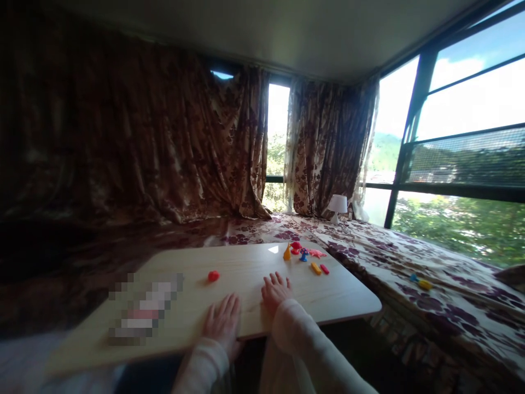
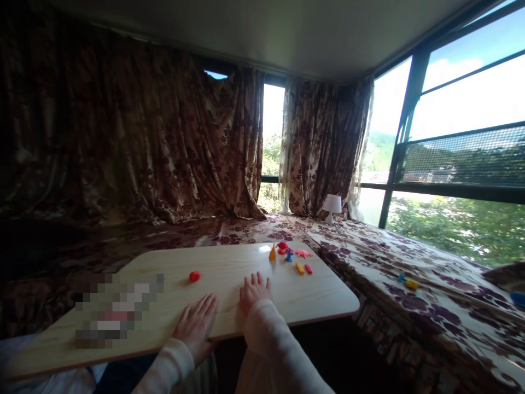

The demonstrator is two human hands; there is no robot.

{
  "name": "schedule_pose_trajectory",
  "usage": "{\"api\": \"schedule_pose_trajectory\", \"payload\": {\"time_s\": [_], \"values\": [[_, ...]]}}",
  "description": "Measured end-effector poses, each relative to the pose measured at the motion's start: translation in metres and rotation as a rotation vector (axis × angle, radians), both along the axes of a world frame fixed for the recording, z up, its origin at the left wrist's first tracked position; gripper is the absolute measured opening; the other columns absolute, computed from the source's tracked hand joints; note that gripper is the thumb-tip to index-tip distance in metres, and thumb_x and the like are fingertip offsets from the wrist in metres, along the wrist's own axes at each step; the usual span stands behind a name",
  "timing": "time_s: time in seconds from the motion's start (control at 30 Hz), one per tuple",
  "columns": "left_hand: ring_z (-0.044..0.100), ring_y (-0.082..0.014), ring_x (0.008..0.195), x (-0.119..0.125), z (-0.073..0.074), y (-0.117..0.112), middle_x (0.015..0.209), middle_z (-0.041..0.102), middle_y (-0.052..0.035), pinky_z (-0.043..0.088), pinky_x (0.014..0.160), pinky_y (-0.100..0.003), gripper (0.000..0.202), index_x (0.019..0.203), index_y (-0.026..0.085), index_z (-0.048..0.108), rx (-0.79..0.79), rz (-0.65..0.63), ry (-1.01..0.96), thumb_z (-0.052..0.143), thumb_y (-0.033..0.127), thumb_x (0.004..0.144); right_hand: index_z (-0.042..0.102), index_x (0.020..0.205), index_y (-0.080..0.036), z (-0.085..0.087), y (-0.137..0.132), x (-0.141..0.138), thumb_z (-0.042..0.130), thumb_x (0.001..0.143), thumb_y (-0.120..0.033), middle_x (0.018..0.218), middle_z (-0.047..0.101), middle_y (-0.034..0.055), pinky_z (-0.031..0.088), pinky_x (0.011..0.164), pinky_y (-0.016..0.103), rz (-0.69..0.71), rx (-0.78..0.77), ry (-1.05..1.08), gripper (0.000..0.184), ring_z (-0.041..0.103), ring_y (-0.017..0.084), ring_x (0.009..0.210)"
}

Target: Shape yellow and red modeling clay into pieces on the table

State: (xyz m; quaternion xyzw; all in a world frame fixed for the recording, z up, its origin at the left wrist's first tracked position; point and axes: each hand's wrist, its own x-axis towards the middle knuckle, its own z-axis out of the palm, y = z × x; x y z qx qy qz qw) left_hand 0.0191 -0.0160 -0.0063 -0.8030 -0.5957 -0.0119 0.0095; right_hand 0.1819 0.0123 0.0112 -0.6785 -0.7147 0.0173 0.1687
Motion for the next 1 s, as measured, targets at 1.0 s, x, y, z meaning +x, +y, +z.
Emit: {"api": "schedule_pose_trajectory", "payload": {"time_s": [1.0], "values": [[0.020,-0.0241,0.141,-0.002,0.001,-0.005,0.153,0.023,-0.0098,0.013,0.115,-0.049,0.088,0.144,0.011,0.025,0.017,-0.030,-0.103,0.053,0.031,0.063,0.050,0.132,-0.015,-0.002,-0.002,0.004,0.031,0.094,-0.023,0.144,0.041,0.0117,0.022,0.109,0.046,0.062,-0.041,-0.092,0.044,0.026,0.025,0.138]]}}
